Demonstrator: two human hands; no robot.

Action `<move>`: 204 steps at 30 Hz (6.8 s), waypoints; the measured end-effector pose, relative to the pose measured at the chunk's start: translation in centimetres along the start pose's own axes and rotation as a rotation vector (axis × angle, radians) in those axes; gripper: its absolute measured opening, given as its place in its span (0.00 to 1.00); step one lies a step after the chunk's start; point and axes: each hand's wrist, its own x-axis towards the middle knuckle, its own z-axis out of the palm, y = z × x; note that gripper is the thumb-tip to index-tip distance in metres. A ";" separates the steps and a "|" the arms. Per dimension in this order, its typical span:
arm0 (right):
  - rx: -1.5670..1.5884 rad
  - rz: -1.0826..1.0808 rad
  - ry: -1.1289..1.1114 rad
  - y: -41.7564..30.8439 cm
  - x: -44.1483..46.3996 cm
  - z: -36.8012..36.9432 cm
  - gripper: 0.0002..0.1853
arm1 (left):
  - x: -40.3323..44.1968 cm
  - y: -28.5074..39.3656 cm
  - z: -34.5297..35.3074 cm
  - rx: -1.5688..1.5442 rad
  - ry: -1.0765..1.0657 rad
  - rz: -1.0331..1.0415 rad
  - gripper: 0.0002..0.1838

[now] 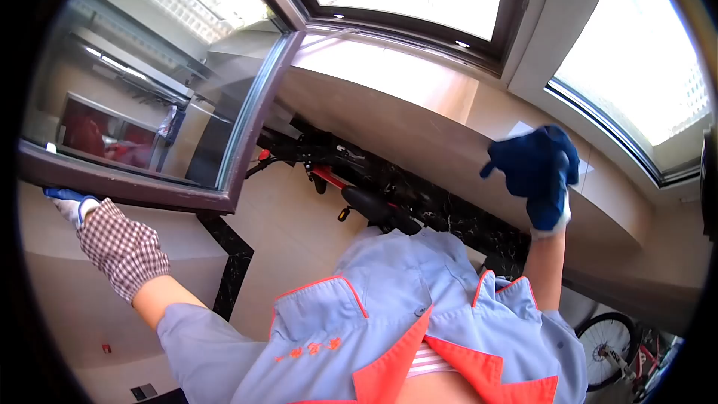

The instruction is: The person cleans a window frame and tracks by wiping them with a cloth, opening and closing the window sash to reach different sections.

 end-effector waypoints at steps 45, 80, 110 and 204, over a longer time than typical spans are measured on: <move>-1.943 -0.085 0.093 20.8 22.3 17.7 0.06 | -46.7 -14.9 44.6 0.280 -0.999 -0.113 0.32; -0.383 0.321 0.006 17.2 19.8 15.5 0.08 | -46.3 -13.8 44.2 0.334 -0.966 -0.062 0.30; -1.937 0.470 0.431 9.7 17.7 13.0 0.21 | -45.8 -13.6 44.1 0.356 -1.045 -0.059 0.34; -1.927 -0.049 -0.987 31.4 34.2 42.6 0.11 | -45.6 -14.2 44.2 0.100 -0.955 0.198 0.22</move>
